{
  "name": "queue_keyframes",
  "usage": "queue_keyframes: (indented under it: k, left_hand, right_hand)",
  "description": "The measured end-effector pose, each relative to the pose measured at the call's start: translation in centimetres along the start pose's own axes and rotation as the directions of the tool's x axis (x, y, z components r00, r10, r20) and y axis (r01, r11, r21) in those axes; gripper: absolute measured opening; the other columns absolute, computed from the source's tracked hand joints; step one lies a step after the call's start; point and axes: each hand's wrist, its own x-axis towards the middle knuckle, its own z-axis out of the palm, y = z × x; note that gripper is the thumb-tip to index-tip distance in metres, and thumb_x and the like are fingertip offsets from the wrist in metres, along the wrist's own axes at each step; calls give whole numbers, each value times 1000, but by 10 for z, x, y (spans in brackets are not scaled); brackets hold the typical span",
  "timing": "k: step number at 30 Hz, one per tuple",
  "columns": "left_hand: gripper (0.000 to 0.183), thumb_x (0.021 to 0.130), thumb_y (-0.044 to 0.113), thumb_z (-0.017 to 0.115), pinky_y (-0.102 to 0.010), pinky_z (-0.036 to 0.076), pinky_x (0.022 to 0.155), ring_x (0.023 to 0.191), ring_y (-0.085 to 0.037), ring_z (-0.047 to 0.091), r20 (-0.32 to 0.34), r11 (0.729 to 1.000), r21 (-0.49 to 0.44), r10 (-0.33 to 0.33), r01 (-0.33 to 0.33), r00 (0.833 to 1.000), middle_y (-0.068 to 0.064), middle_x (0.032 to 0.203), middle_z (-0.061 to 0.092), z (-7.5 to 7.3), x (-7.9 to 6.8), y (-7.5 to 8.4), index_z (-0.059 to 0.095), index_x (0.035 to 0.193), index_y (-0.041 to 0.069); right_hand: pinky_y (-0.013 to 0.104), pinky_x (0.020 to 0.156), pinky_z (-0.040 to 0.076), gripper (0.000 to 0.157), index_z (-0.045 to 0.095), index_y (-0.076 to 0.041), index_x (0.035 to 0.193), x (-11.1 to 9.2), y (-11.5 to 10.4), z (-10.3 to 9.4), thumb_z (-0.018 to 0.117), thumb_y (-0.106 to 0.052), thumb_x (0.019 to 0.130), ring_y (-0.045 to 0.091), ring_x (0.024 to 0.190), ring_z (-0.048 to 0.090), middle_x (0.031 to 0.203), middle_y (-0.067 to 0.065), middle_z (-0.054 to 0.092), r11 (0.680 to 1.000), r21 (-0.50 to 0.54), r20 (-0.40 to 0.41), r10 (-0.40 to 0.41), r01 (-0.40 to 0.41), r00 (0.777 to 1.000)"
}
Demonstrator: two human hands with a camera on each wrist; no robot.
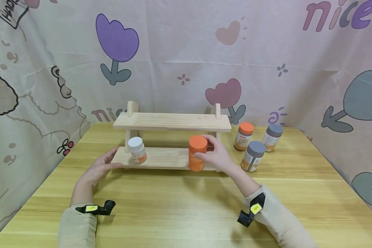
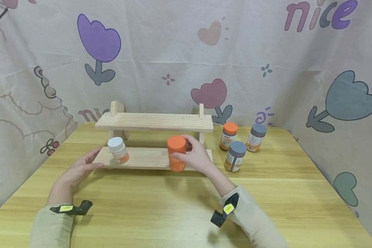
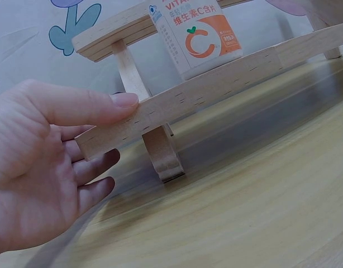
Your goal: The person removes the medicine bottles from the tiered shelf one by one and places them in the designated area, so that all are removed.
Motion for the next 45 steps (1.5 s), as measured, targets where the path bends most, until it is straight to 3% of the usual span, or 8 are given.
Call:
queue_keyframes:
  k: [4,20,31,45]
  left_hand:
    - [89,87,10,63,-55,6,109,138,-39,-2,-1,1000,0,-4,4,1000,-20,152,-7,0,0,1,-1,147,-2]
    - [88,87,10,63,-54,7,109,138,-38,-1,-4,1000,3,2,-2,1000,-19,153,-7,-2,2,4,0,147,0]
    - [87,88,10,62,-55,5,108,137,-40,-3,10,1000,22,15,-16,1000,-21,152,-8,-3,1,5,-2,146,-3]
    - [87,88,10,61,-55,5,108,137,-40,-3,12,1000,18,11,-11,1000,-23,152,-8,-1,0,0,-2,146,-5]
  right_hand:
    - [43,86,48,55,51,-4,125,-5,1,-11,74,-12,76,26,97,56,111,12,59,1000,-7,-12,-11,11,1000]
    - [39,91,45,54,48,-5,128,-15,1,-60,73,-14,80,23,106,53,118,12,57,998,-41,-108,48,-53,993]
    - [24,89,44,56,44,-3,133,-22,-9,-94,68,-16,84,12,103,52,121,14,55,995,-60,-216,67,-82,974]
    - [13,81,44,51,46,-4,129,-32,-9,-139,68,-18,85,7,97,53,107,-9,55,992,-104,-374,33,-77,927]
